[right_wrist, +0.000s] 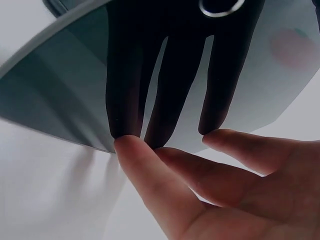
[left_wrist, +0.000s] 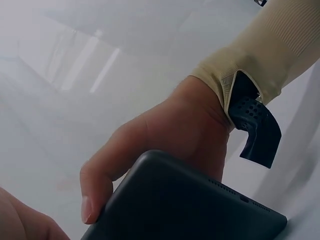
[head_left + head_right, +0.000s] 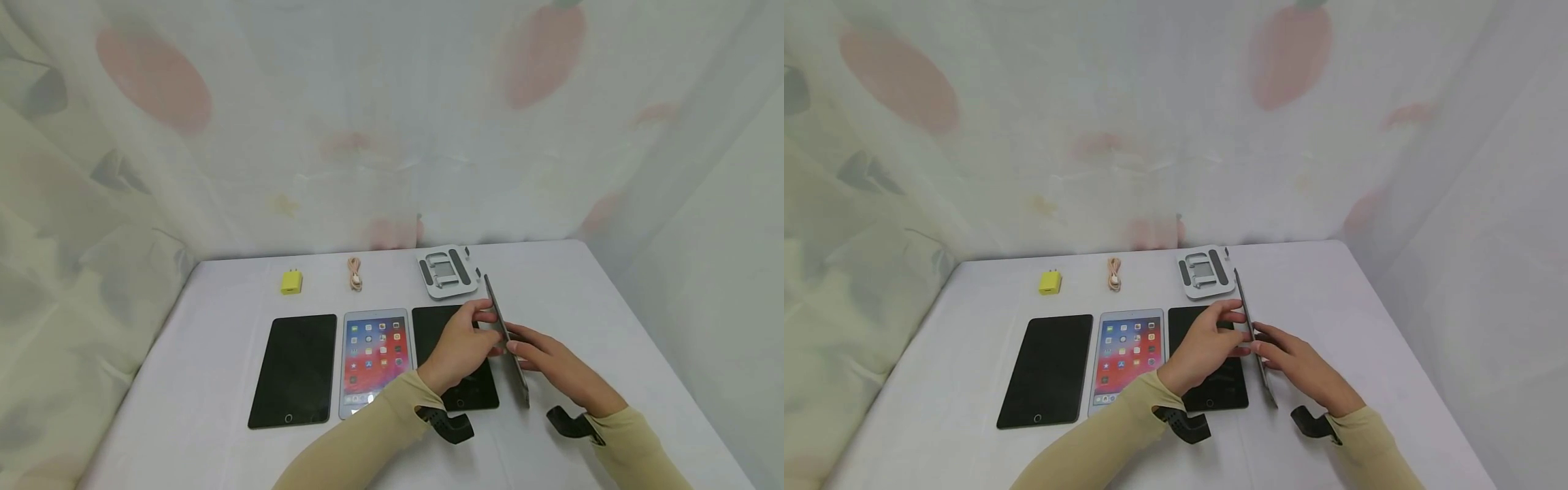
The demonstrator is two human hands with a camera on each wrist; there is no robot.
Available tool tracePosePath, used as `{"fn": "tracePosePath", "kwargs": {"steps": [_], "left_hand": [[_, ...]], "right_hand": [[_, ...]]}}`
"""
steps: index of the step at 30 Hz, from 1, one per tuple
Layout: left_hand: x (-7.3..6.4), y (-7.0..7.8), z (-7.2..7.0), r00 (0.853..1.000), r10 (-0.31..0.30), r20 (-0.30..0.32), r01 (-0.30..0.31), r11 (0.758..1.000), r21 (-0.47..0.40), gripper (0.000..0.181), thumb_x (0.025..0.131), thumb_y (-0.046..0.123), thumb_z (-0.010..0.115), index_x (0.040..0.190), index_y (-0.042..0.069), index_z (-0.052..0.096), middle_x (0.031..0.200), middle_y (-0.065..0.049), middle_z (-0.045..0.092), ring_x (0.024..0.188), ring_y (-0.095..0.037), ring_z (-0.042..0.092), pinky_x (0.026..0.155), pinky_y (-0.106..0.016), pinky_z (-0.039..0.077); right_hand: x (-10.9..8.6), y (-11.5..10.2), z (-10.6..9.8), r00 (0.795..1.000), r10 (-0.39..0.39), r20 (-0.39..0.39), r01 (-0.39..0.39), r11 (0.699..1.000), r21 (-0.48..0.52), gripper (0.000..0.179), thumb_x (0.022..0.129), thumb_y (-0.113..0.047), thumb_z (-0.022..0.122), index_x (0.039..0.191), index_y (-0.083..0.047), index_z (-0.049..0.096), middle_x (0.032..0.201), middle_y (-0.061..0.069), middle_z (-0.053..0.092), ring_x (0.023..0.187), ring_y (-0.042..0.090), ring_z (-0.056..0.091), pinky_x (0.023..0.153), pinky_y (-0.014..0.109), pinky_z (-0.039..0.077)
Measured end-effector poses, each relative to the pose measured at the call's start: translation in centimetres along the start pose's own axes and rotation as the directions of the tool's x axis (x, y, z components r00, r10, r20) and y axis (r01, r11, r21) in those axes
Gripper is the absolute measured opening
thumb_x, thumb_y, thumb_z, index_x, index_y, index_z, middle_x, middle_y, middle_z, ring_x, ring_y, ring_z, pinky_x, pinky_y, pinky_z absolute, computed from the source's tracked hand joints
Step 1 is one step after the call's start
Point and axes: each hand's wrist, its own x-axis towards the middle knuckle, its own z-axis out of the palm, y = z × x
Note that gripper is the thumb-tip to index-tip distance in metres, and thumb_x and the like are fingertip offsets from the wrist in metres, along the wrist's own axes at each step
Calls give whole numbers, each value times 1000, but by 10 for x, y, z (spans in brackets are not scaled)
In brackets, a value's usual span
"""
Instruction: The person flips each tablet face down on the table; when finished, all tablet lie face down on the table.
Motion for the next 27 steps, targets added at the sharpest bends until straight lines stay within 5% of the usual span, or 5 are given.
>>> {"fn": "tracePosePath", "kwargs": {"steps": [21,27], "left_hand": [[1,-4,2,999,48,-2,-48,994,93,57,101,5,68,155,15,53,133,-7,65,95,-9,73,86,-30,64],[2,-6,4,999,43,-6,-42,993,106,58,99,5,68,154,17,53,131,-5,66,93,-8,72,84,-30,63]], "right_hand": [[-1,2,-5,1000,-7,-4,7,998,62,73,114,-41,45,167,6,29,174,31,28,155,50,41,117,59,50],[1,3,-8,1000,-27,-5,28,998,65,70,113,-38,46,165,7,32,172,32,32,153,49,44,113,48,54]]}}
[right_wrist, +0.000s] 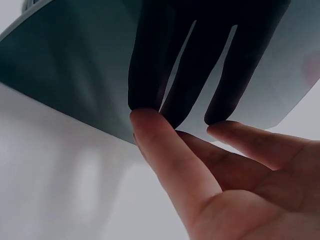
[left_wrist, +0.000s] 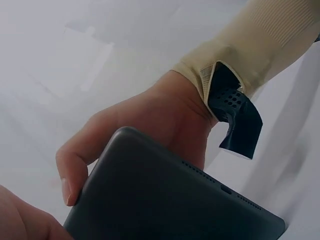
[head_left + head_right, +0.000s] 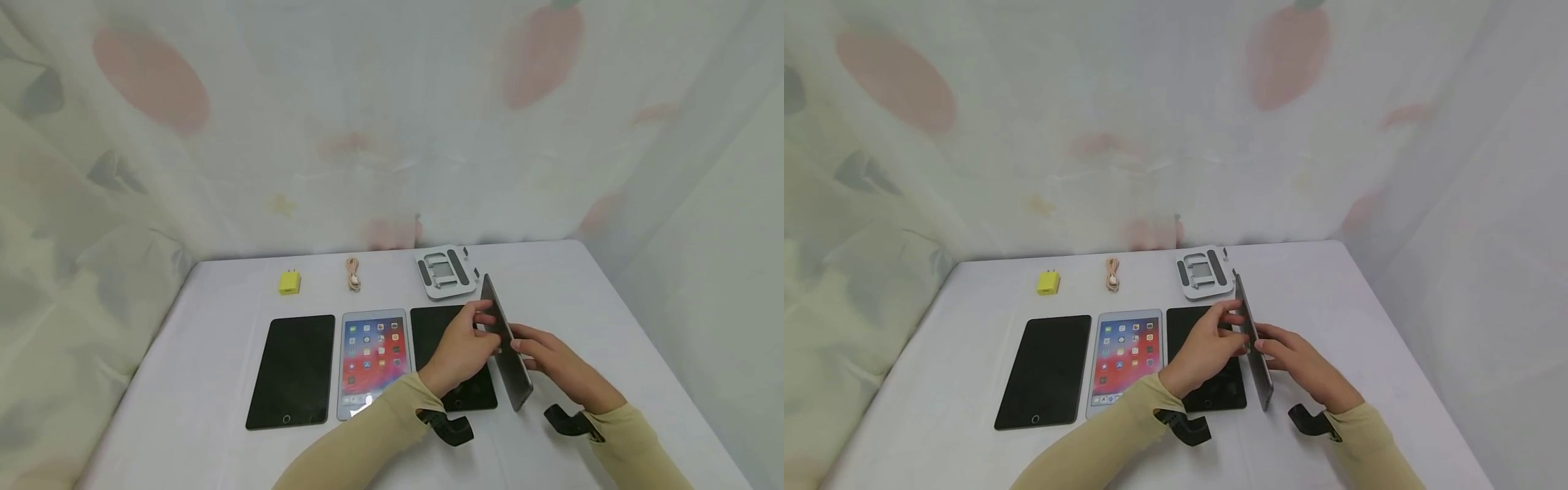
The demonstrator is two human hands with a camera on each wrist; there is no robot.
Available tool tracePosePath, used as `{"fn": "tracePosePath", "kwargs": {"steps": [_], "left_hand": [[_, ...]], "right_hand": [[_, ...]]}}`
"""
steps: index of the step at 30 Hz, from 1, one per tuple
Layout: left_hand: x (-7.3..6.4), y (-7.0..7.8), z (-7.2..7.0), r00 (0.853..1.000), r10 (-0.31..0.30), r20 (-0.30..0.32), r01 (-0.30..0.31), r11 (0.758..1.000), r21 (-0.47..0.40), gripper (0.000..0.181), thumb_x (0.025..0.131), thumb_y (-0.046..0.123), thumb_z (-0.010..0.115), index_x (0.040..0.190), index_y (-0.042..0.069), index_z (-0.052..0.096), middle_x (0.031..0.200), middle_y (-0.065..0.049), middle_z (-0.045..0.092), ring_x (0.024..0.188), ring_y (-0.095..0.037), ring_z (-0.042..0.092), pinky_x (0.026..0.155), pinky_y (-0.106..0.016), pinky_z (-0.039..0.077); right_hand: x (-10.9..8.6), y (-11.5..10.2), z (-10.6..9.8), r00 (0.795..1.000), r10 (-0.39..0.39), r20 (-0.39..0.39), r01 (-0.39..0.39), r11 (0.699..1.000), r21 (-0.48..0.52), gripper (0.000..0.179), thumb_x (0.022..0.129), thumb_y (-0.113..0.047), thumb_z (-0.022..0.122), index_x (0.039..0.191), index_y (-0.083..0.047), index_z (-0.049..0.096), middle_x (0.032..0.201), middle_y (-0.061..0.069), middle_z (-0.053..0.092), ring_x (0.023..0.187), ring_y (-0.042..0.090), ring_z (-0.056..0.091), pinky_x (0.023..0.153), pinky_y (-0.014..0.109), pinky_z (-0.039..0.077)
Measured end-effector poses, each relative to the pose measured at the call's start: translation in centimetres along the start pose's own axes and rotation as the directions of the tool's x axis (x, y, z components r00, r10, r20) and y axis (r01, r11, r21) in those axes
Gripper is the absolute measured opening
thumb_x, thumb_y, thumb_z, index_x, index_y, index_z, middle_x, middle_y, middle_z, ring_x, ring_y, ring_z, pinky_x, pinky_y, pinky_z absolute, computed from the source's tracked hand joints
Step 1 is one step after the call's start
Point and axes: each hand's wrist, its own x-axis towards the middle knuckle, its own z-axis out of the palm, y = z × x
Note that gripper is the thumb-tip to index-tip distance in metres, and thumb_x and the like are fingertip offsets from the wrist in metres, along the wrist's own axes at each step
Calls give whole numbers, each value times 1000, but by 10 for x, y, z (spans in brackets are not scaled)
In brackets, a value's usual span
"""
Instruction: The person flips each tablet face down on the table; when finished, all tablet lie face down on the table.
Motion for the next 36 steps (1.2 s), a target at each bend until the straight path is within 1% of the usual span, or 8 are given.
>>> {"fn": "tracePosePath", "kwargs": {"steps": [4,10,13,15,20,23,28,36], "left_hand": [[0,-3,2,1000,-9,14,9,1000,7,63,97,4,67,156,18,52,132,-5,64,94,-8,70,84,-29,62],[0,-7,4,1000,-6,20,5,999,51,65,95,5,68,156,21,53,133,-9,63,99,-9,70,85,-30,62],[0,-9,6,999,-15,36,12,995,95,65,94,8,69,156,24,55,136,-13,63,102,-9,70,83,-28,60],[-1,-11,7,998,-33,51,27,992,121,63,95,11,69,155,26,57,140,-14,62,104,-9,69,82,-28,58],[-1,-16,10,992,-95,88,78,980,184,58,96,17,70,152,27,60,144,-11,63,105,-10,65,85,-31,57],[-1,-19,11,986,-127,112,100,970,222,57,96,19,70,153,20,60,134,-7,67,99,-10,62,85,-30,54],[-1,-22,14,980,-157,124,121,959,256,58,96,22,70,152,13,59,110,-2,66,91,-12,58,79,-29,50],[-1,-24,14,978,-155,137,118,962,248,58,98,22,69,153,9,57,95,-1,59,80,-11,54,70,-26,45]], "right_hand": [[0,-1,-1,1000,0,-2,0,1000,1,69,113,-36,46,165,8,33,172,32,32,153,49,44,110,42,54],[-4,-6,-7,999,-27,-18,27,1000,-11,66,113,-33,46,167,3,33,171,31,34,152,49,45,112,53,53],[-7,-9,-12,998,-50,-47,48,998,-38,65,113,-31,48,167,0,33,169,30,39,150,49,48,108,53,54],[-9,-10,-14,996,-67,-63,63,996,-68,64,113,-29,50,167,0,33,167,30,42,148,50,50,106,50,56],[-14,-10,-19,992,-94,-88,82,988,-127,64,113,-27,57,166,1,36,164,30,48,146,49,54,98,28,57],[-16,-8,-22,990,-101,-97,86,986,-144,63,112,-26,60,165,0,38,158,29,54,137,43,63,91,23,58],[-21,-4,-28,989,-85,-125,66,986,-152,61,111,-26,62,164,-5,40,150,26,62,124,30,70,85,29,62],[-26,3,-34,985,-36,-170,3,982,-188,70,111,-27,62,168,-1,31,157,29,54,134,46,64,85,26,60]]}}
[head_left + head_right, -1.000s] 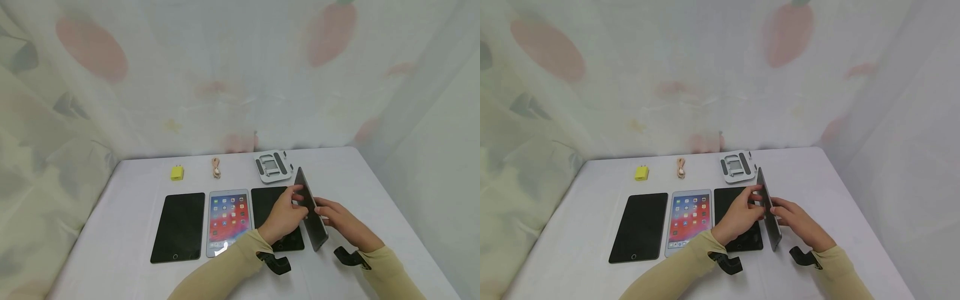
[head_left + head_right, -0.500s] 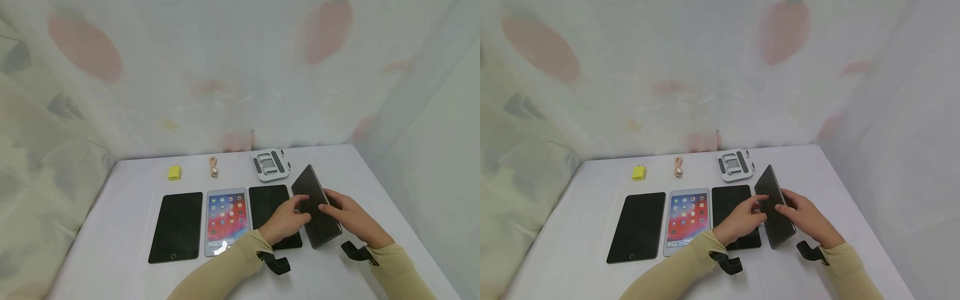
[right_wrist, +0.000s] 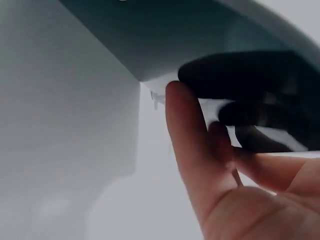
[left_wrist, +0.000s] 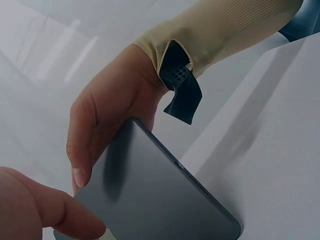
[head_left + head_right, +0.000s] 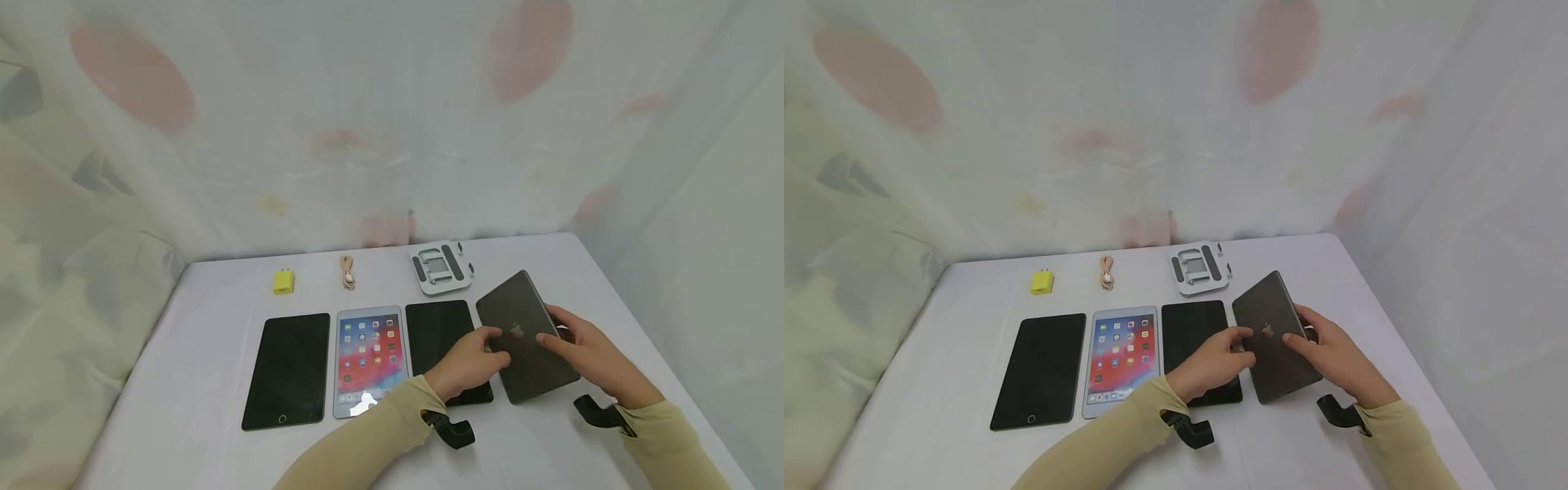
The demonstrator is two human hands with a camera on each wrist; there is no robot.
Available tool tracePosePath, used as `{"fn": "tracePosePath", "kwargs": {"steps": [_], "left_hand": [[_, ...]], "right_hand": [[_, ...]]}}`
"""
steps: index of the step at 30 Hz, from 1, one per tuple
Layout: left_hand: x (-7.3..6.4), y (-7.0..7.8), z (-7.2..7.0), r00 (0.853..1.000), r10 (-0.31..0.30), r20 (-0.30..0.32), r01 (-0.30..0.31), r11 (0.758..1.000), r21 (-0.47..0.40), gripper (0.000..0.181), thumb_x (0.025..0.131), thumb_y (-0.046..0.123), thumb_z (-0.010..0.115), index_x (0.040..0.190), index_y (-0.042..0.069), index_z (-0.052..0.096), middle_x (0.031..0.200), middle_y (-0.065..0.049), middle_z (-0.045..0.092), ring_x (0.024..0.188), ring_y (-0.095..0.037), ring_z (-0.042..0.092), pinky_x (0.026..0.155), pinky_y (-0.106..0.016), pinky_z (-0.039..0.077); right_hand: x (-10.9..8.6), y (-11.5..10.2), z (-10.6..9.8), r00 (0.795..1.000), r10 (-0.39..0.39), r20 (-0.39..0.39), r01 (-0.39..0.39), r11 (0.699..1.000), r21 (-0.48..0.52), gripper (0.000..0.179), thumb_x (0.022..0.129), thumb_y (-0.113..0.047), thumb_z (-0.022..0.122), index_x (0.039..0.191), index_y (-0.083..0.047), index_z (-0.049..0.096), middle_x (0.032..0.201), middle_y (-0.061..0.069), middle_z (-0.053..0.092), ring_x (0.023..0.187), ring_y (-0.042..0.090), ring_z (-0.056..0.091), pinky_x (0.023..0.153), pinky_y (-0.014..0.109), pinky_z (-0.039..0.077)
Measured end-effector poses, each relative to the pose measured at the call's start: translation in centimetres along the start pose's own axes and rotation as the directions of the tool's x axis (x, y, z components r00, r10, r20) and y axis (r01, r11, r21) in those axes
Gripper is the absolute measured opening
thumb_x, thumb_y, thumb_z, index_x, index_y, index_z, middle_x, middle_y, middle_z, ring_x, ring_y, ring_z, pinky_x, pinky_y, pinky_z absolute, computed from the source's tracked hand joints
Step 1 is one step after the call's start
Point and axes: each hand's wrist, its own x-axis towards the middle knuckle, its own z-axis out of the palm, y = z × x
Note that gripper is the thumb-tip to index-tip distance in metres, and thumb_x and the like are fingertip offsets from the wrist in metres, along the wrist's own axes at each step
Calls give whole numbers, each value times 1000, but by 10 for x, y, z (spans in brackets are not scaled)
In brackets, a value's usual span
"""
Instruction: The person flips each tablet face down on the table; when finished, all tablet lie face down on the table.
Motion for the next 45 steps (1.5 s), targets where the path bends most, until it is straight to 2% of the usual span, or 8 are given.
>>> {"fn": "tracePosePath", "kwargs": {"steps": [4,7,13,20,26,30,36,45], "left_hand": [[0,0,0,1000,-8,-5,8,1000,-6,57,98,22,70,152,10,58,95,-1,60,81,-11,55,70,-26,45],[0,-1,-1,1000,-15,-6,15,1000,-9,57,98,23,70,152,10,58,98,-1,61,83,-11,56,71,-27,46],[0,-2,-1,1000,-4,-1,4,1000,-1,58,98,23,70,153,8,58,107,0,67,89,-9,58,76,-26,50],[1,-1,-1,1000,7,-1,-7,1000,0,59,97,21,69,153,7,58,105,-1,66,86,-10,57,73,-26,48],[3,1,-1,1000,17,6,-17,1000,-16,61,97,21,69,155,7,56,105,0,66,82,-10,55,70,-25,46],[1,-1,-2,1000,11,4,-11,1000,-17,61,97,21,68,155,6,56,112,-2,66,80,-11,53,68,-27,44],[1,-2,-3,1000,21,-9,-21,1000,-12,60,97,22,68,154,6,57,115,-2,66,77,-11,51,66,-26,43],[0,-1,-3,999,25,-26,-25,1000,1,56,98,21,68,151,4,60,147,-13,64,92,-11,56,75,-26,47]], "right_hand": [[0,2,-2,999,28,-31,-30,996,-88,75,111,-33,62,167,4,31,160,32,48,138,50,57,98,47,59],[-1,4,-3,998,39,-49,-45,991,-128,76,110,-36,62,165,8,32,160,33,46,139,51,54,101,58,55],[0,11,-5,995,84,-62,-92,987,-135,76,112,-39,59,164,10,34,155,33,53,132,46,60,94,46,56],[3,18,-6,987,127,-96,-141,976,-163,76,111,-40,57,162,12,34,137,27,57,127,44,60,96,52,53],[6,23,-5,981,162,-106,-178,969,-172,77,111,-42,58,161,12,36,135,27,58,126,43,59,93,48,53],[8,27,-2,977,190,-93,-204,965,-164,79,111,-45,57,161,11,36,139,30,59,126,43,60,94,48,54],[12,30,0,974,215,-78,-224,962,-156,80,112,-49,53,163,11,34,149,37,54,131,49,58,101,59,54],[17,33,3,962,265,-59,-270,955,-125,84,112,-53,49,161,13,33,158,41,44,141,55,50,109,65,50]]}}
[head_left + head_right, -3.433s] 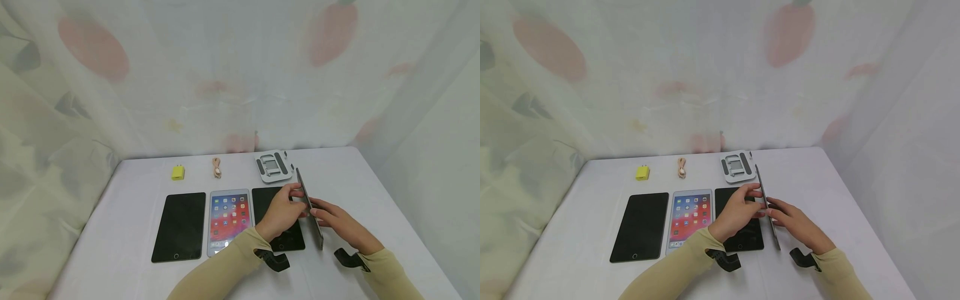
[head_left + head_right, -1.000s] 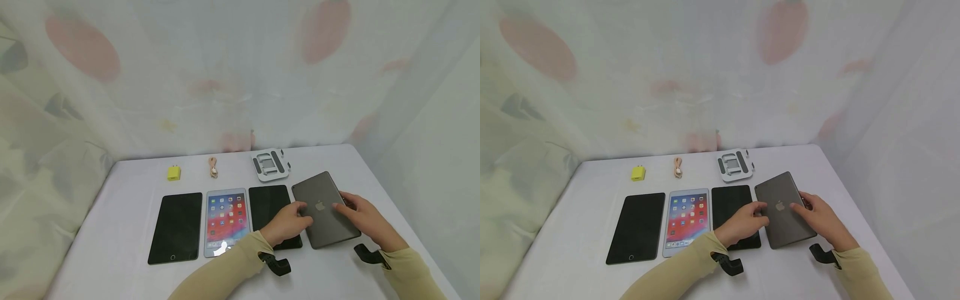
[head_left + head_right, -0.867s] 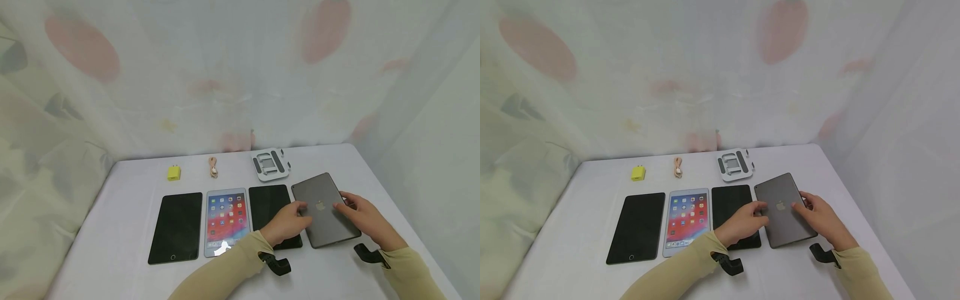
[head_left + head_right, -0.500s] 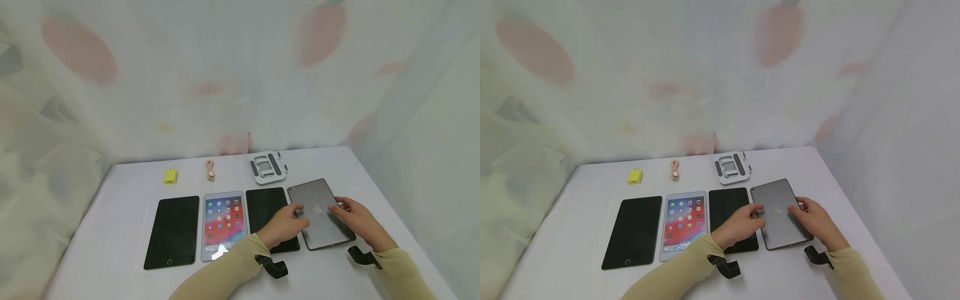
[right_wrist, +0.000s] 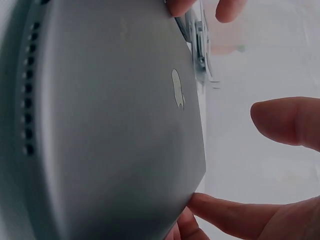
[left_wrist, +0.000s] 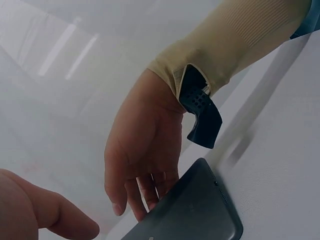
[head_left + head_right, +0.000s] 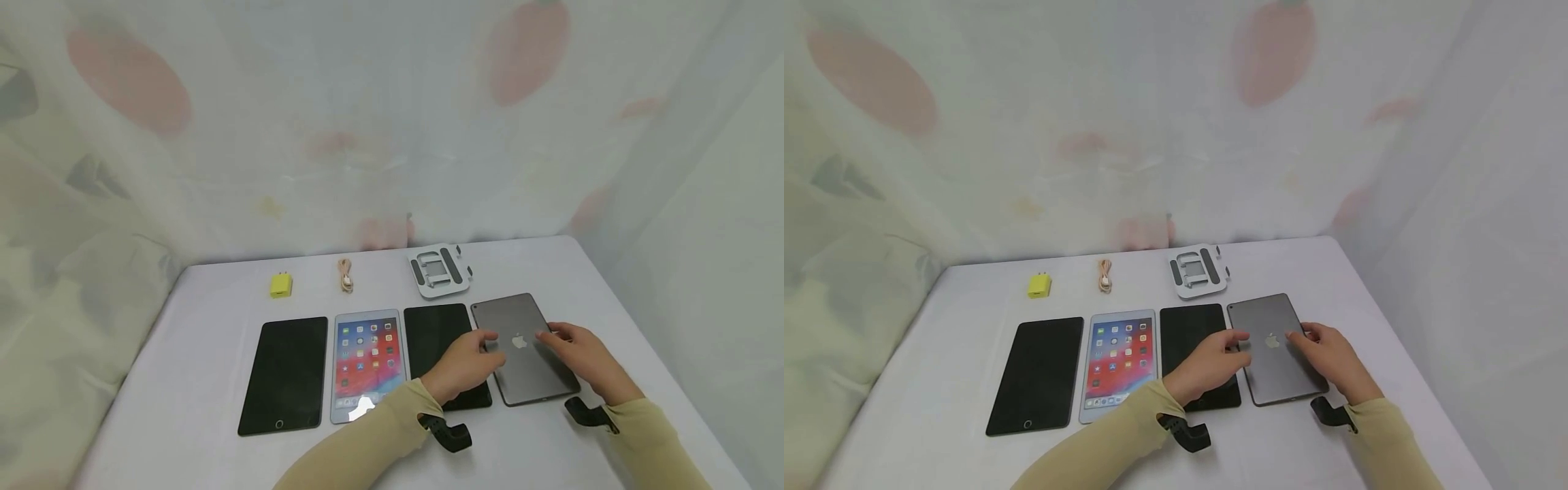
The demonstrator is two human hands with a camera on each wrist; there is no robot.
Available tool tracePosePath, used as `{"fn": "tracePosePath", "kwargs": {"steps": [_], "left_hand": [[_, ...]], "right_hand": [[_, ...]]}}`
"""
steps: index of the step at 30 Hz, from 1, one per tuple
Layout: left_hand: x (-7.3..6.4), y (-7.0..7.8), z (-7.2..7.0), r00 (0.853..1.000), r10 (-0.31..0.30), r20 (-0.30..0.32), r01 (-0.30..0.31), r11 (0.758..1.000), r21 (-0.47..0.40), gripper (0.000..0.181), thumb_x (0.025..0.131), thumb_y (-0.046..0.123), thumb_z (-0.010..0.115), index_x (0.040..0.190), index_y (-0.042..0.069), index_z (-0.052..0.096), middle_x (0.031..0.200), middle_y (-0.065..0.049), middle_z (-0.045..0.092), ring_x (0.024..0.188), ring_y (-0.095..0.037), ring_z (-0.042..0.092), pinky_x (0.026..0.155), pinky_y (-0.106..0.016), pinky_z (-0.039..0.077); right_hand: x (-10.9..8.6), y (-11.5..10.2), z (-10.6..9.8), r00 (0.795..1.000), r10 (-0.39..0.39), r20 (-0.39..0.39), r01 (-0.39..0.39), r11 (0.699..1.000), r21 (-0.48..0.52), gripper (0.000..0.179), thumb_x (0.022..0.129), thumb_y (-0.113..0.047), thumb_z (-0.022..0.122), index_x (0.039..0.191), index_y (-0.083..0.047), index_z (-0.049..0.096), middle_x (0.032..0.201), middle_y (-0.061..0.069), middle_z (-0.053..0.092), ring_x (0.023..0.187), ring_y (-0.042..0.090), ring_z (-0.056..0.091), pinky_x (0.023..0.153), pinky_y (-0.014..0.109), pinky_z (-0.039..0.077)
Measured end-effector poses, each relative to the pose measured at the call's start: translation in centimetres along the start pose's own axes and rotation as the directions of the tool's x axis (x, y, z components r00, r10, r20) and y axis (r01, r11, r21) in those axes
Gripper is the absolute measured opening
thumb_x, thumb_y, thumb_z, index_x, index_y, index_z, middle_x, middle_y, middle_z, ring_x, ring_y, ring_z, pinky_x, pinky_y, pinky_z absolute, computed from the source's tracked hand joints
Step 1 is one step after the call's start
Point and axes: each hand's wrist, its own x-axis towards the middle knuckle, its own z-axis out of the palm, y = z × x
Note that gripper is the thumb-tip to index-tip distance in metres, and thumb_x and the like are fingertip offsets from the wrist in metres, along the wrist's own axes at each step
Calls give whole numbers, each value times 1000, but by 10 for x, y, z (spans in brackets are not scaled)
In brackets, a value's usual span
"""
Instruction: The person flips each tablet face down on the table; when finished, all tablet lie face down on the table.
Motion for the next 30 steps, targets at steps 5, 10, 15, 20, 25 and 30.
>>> {"fn": "tracePosePath", "kwargs": {"steps": [5,10,15,20,25,30], "left_hand": [[0,-1,0,1000,5,-5,-5,1000,-14,56,98,21,68,151,4,61,145,-13,64,86,-11,54,70,-26,45],[1,-2,1,1000,6,-12,-6,1000,-18,55,98,20,68,150,4,62,139,-11,66,83,-11,53,68,-26,44],[1,-2,1,1000,3,-3,-3,1000,-23,54,99,20,68,151,5,61,123,-7,66,74,-12,50,65,-27,42],[3,-1,1,1000,6,3,-6,1000,-29,55,99,21,68,151,5,61,107,-2,64,67,-11,47,63,-26,41],[-4,-6,-4,1000,-1,5,1,1000,-27,55,100,24,67,152,7,61,105,-1,70,80,-9,59,70,-26,48],[-30,-14,-25,998,28,-55,-23,996,82,54,101,29,67,153,13,61,151,-11,63,129,-22,66,102,-42,59]], "right_hand": [[0,-1,4,1000,10,-7,-10,1000,-5,85,112,-53,49,161,15,33,160,42,43,143,56,49,111,66,49],[0,-1,7,1000,21,-19,-21,1000,-15,86,112,-53,49,161,16,33,161,42,41,144,57,47,113,67,48],[-2,-2,7,999,24,-33,-26,998,-57,85,113,-53,47,159,16,35,160,41,43,143,58,49,111,67,49],[-4,-4,6,998,41,-46,-44,997,-56,84,113,-52,46,160,17,34,163,40,39,146,59,45,113,68,46],[-7,-9,11,996,51,-73,-53,998,-26,80,113,-49,46,158,17,37,163,40,40,148,58,43,116,68,45],[-12,-14,15,992,48,-113,-54,997,-48,78,113,-50,46,159,13,40,161,38,45,144,56,50,112,66,50]]}}
